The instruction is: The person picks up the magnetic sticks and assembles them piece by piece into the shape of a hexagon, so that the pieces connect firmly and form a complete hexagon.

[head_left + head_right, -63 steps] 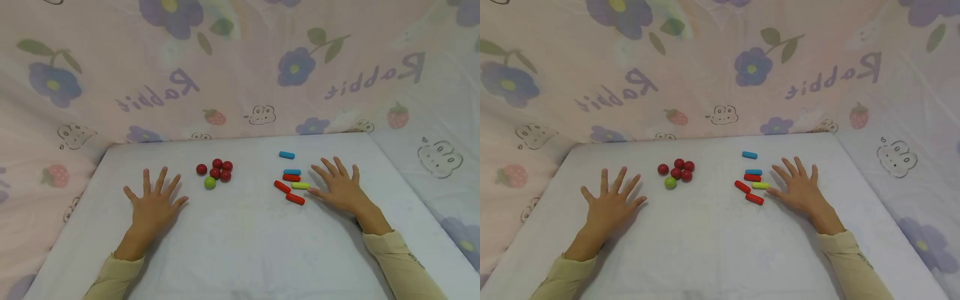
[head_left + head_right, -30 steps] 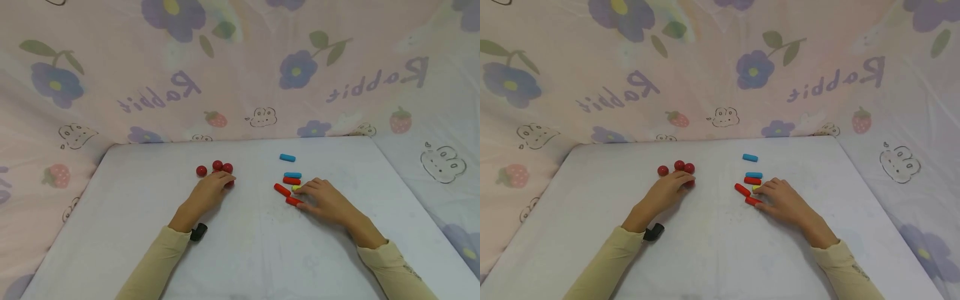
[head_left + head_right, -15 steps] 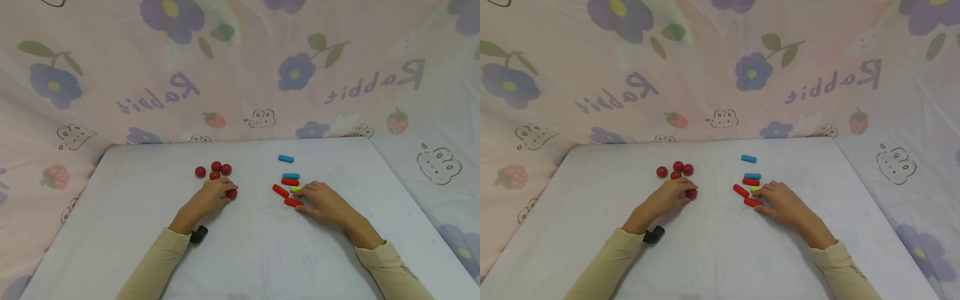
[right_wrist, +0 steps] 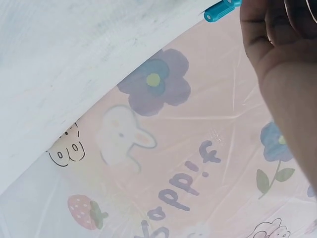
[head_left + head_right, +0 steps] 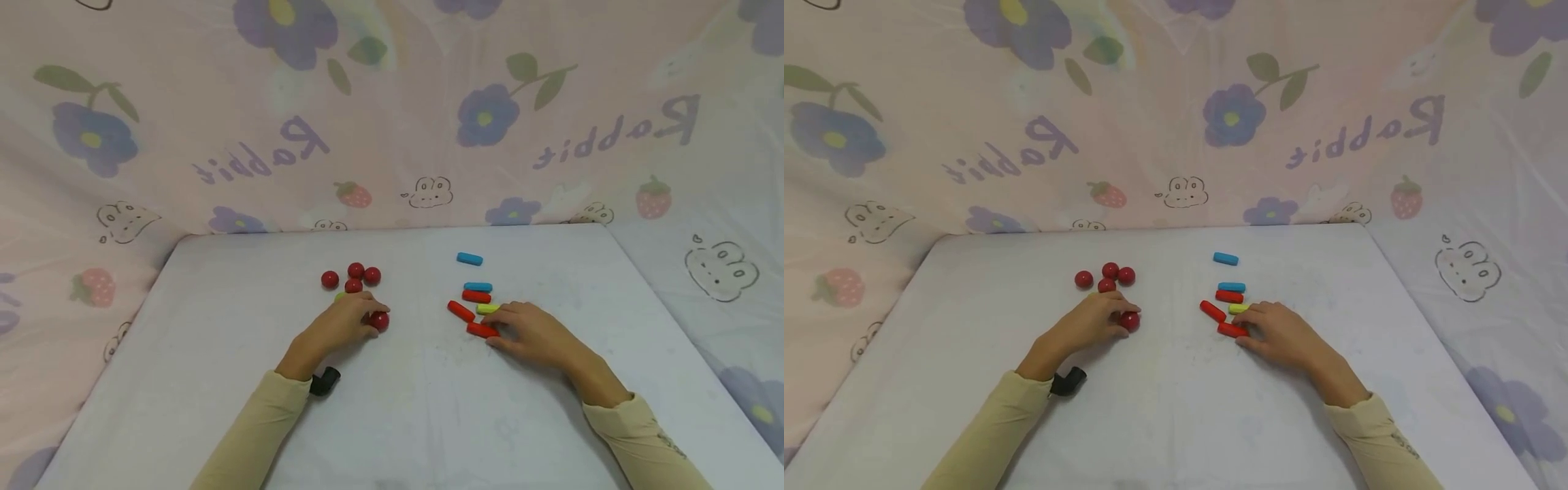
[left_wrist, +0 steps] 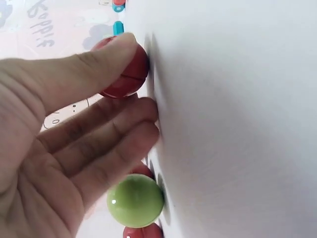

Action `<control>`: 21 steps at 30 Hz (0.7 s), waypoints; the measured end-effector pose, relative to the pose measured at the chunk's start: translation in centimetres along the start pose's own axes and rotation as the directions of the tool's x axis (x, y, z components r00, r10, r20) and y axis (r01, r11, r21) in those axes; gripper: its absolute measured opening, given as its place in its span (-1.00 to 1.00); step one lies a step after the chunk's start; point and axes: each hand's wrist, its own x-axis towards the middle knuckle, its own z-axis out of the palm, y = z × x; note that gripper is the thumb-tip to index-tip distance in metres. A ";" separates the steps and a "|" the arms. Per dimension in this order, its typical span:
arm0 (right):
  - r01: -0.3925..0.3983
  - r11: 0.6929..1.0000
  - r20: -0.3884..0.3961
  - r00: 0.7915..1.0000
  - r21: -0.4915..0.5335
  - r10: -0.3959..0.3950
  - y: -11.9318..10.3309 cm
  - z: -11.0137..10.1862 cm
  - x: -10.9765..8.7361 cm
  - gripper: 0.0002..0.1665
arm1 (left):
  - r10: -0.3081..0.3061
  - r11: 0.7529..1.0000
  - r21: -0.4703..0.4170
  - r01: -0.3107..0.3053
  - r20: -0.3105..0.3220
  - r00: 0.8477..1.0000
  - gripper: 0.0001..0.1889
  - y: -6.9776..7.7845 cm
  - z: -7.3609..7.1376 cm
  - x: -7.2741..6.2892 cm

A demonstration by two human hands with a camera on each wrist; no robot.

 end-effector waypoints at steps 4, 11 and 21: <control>-0.005 1.000 0.009 1.000 0.002 0.005 -0.2 0.2 -0.1 -0.64 | -0.071 0.997 -0.031 0.072 0.029 0.997 -0.54 0.0 0.2 -0.6; -0.018 1.000 0.045 0.999 -0.020 0.019 -0.2 -0.2 -0.3 -0.66 | -0.194 0.978 -0.068 0.195 0.023 0.981 -0.55 -0.1 0.5 -3.0; 0.017 0.999 0.048 0.999 0.050 -0.020 -1.4 -0.4 0.8 -0.68 | -0.110 0.983 -0.144 0.110 0.004 0.994 -0.52 -1.2 0.2 -4.6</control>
